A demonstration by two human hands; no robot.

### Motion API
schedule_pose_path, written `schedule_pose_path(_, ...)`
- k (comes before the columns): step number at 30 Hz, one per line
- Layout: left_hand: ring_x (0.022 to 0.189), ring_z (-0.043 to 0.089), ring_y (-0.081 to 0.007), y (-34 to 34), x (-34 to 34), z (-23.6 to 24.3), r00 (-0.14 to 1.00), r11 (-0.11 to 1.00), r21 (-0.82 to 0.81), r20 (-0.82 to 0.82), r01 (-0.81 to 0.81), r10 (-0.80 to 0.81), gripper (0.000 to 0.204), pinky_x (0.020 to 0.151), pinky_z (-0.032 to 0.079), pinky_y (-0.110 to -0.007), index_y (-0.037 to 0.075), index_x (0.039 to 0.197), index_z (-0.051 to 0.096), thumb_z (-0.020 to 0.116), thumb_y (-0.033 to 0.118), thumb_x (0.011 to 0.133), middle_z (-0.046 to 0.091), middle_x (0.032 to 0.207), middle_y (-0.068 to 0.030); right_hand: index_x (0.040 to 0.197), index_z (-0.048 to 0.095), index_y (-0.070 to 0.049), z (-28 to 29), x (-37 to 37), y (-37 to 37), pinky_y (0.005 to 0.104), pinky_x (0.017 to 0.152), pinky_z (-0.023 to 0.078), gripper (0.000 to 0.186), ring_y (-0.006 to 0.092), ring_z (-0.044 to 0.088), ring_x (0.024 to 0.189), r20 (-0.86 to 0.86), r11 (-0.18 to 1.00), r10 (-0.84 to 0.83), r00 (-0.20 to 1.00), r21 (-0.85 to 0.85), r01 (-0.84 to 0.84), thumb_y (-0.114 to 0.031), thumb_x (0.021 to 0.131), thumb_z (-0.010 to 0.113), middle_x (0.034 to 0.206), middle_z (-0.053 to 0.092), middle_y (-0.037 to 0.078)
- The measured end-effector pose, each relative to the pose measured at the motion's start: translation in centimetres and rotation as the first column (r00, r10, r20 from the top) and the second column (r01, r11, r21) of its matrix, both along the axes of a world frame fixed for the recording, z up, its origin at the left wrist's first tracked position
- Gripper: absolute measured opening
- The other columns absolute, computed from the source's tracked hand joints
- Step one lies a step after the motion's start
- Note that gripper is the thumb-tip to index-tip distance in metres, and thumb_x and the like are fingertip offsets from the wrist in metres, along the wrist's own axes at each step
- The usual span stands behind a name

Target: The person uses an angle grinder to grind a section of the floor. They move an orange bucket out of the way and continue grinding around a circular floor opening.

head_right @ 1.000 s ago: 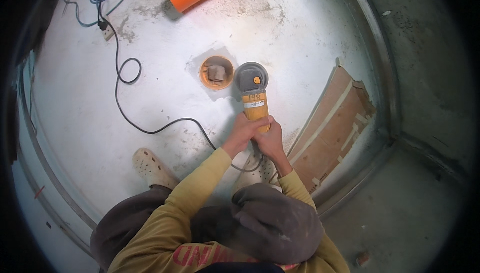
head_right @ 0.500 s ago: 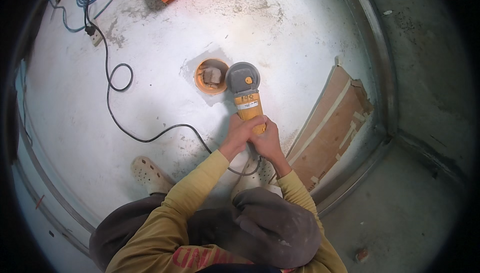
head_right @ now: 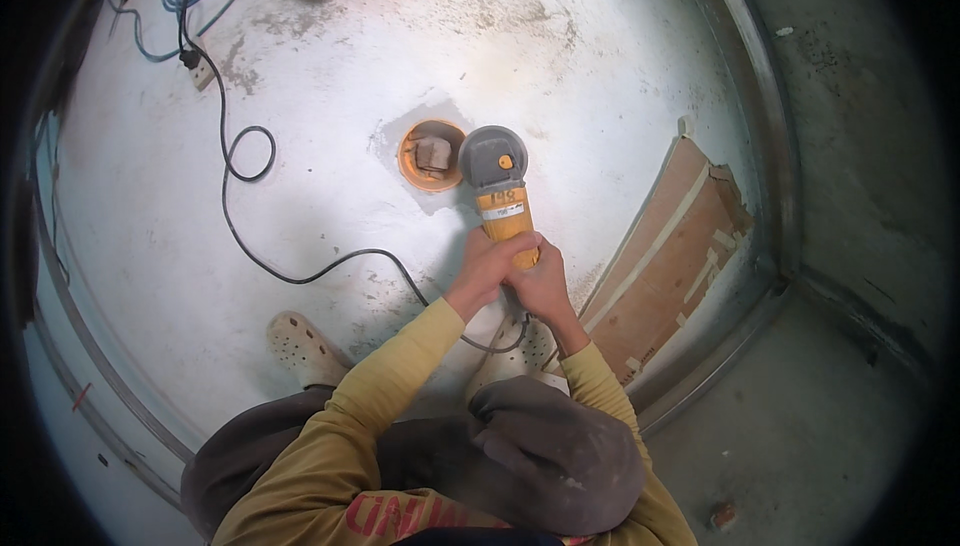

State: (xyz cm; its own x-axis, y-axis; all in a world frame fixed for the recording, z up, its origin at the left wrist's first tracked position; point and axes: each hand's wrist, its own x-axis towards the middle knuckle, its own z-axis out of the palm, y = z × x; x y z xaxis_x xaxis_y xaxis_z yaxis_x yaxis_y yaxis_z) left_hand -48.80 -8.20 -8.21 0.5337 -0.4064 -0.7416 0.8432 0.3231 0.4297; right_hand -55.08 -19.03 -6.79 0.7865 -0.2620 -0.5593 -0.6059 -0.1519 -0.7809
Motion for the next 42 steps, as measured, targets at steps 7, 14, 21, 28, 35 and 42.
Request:
schedule_pose_path(7,0.084,0.072,-0.0178,0.4,-0.3,0.5,0.997,0.997,-0.011,-0.009,0.08,-0.08,0.028,0.073,0.058,-0.033,-0.002,0.107,0.072,0.083,0.01,0.085,0.074,0.098,-0.0092,0.118,0.065,0.008,1.0,-0.3,0.6,0.0345,0.087,0.056,0.048,0.0179,0.069,0.098,-0.065,0.998,-0.064,0.996,0.024,0.065,-0.015,0.08,0.083,0.108,0.074,0.014)
schedule_pose_path(14,0.083,0.072,-0.0176,0.1,-0.2,0.6,0.997,0.997,0.037,0.04,0.061,-0.063,0.029,0.072,0.058,-0.033,-0.003,0.107,0.071,0.083,0.01,0.084,0.074,0.097,-0.0092,0.119,0.065,0.007,0.8,-0.3,0.4,0.0347,0.086,0.056,0.048,0.0179,0.069,0.097,-0.02,0.998,-0.044,0.999,0.041,0.044,-0.015,0.08,0.083,0.108,0.074,0.013)
schedule_pose_path(21,0.082,0.072,-0.0172,0.2,-0.3,0.2,0.998,0.998,0.001,0.013,0.061,-0.061,0.028,0.071,0.057,-0.032,-0.002,0.107,0.071,0.083,0.01,0.084,0.073,0.096,-0.0085,0.117,0.066,0.008,-0.2,-0.5,0.0,0.0354,0.085,0.057,0.048,0.0191,0.069,0.096,-0.044,1.0,-0.015,0.999,0.018,0.016,-0.018,0.08,0.083,0.107,0.074,0.014)
schedule_pose_path(28,0.084,0.072,-0.0169,0.3,-0.9,0.6,0.998,0.998,0.003,0.005,0.069,-0.069,0.029,0.072,0.057,-0.032,-0.002,0.108,0.071,0.083,0.01,0.085,0.074,0.098,-0.0092,0.118,0.066,0.007,0.6,-0.9,0.5,0.0342,0.086,0.056,0.045,0.0185,0.069,0.096,-0.048,0.998,-0.054,0.997,0.034,0.056,-0.015,0.082,0.081,0.108,0.074,0.013)
schedule_pose_path(35,0.083,0.071,-0.0166,-0.1,-0.7,0.6,0.998,0.998,0.038,0.035,0.054,-0.055,0.03,0.072,0.057,-0.032,-0.002,0.108,0.071,0.083,0.01,0.084,0.074,0.098,-0.009,0.118,0.066,0.007,0.6,-0.9,0.5,0.0337,0.087,0.056,0.045,0.018,0.069,0.097,-0.016,0.995,-0.07,0.997,0.074,0.071,-0.014,0.081,0.081,0.108,0.074,0.013)
schedule_pose_path(42,0.083,0.072,-0.0179,0.2,-1.1,0.6,0.997,0.996,0.022,-0.015,0.081,-0.081,0.029,0.072,0.057,-0.033,-0.003,0.108,0.071,0.083,0.009,0.084,0.074,0.097,-0.0092,0.119,0.065,0.007,-0.2,-1.5,0.1,0.0345,0.088,0.056,0.048,0.0181,0.069,0.098,-0.084,0.998,-0.046,0.995,0.045,0.049,-0.016,0.081,0.082,0.107,0.074,0.014)
